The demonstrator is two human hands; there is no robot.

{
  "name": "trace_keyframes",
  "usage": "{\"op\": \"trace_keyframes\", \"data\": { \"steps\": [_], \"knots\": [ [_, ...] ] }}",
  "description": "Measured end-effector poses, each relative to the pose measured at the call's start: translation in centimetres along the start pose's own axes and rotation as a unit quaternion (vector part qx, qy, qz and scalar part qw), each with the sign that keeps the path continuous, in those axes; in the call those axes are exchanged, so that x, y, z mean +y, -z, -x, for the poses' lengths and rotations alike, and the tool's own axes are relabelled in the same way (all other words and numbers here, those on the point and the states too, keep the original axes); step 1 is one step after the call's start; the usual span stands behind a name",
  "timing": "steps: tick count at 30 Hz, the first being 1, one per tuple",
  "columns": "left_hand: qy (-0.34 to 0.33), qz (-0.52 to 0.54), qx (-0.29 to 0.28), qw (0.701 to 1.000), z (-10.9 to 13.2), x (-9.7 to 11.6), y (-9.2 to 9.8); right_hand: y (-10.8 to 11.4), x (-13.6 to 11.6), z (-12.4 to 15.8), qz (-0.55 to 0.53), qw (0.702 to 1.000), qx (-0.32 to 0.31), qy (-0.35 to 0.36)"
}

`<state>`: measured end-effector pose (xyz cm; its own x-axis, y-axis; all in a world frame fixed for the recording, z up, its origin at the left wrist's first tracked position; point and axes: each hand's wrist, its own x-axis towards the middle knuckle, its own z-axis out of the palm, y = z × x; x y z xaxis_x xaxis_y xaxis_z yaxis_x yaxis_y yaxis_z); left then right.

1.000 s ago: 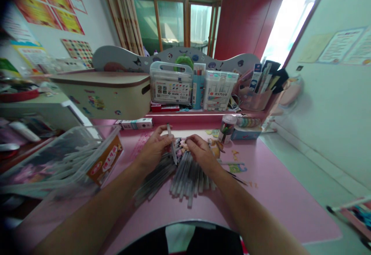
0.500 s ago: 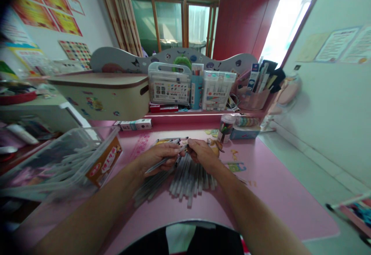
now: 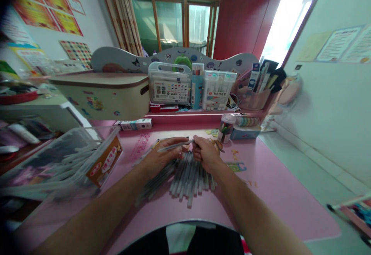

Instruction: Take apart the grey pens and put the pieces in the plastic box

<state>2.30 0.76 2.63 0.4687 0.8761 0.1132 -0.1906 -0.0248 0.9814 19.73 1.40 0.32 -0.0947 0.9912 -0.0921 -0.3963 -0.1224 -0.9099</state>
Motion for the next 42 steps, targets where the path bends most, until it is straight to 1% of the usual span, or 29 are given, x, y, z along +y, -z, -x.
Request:
{"op": "trace_keyframes", "data": {
  "steps": [2, 4, 8, 11, 13, 15, 18, 20, 23, 27, 30, 33, 36, 39, 42],
  "knots": [
    [-0.011, 0.004, 0.040, 0.999, -0.2, -0.3, -0.2, -0.1, 0.2, 0.0, 0.008, 1.000, -0.007, 0.000],
    [-0.021, 0.039, 0.075, 0.996, -0.5, -0.6, -0.2, -0.3, 0.3, 0.2, 0.021, 0.999, -0.027, 0.005],
    [-0.028, 0.100, 0.139, 0.985, -0.9, -0.8, -0.1, -0.9, 0.1, 0.6, 0.050, 0.996, -0.067, 0.044],
    [-0.014, 0.115, 0.167, 0.979, -0.9, -0.6, -0.1, -1.1, -0.1, 0.9, 0.051, 0.993, -0.088, 0.067],
    [-0.007, 0.115, 0.173, 0.978, -0.8, -0.4, -0.2, -1.0, -0.1, 0.9, 0.046, 0.992, -0.094, 0.067],
    [-0.003, 0.108, 0.172, 0.979, -0.8, -0.4, -0.3, -0.8, 0.1, 0.8, 0.058, 0.993, -0.086, 0.059],
    [-0.008, 0.093, 0.177, 0.980, -0.8, -0.5, -0.3, -0.6, 0.4, 0.6, 0.113, 0.991, -0.055, 0.048],
    [-0.007, 0.085, 0.183, 0.979, -0.8, -0.7, -0.1, -0.7, 0.4, 0.6, 0.138, 0.988, -0.056, 0.050],
    [0.000, 0.091, 0.185, 0.978, -0.9, -0.7, 0.1, -0.9, 0.2, 0.7, 0.125, 0.988, -0.080, 0.050],
    [0.002, 0.102, 0.187, 0.977, -0.9, -0.3, 0.0, -1.0, 0.1, 0.8, 0.094, 0.992, -0.071, 0.044],
    [0.006, 0.086, 0.184, 0.979, -0.8, -0.2, -0.2, -0.8, 0.4, 0.7, 0.129, 0.989, -0.055, 0.050],
    [0.005, 0.077, 0.182, 0.980, -0.8, -0.3, -0.3, -0.7, 0.4, 0.6, 0.165, 0.983, -0.064, 0.055],
    [-0.002, 0.079, 0.187, 0.979, -0.8, -0.3, -0.2, -0.8, 0.1, 0.8, 0.137, 0.986, -0.078, 0.060],
    [-0.007, 0.077, 0.188, 0.979, -0.8, -0.4, -0.2, -1.0, 0.0, 0.9, 0.111, 0.990, -0.071, 0.059],
    [-0.004, 0.069, 0.181, 0.981, -0.9, -0.4, -0.2, -0.9, 0.1, 0.8, 0.153, 0.985, -0.056, 0.060]
  ]
}}
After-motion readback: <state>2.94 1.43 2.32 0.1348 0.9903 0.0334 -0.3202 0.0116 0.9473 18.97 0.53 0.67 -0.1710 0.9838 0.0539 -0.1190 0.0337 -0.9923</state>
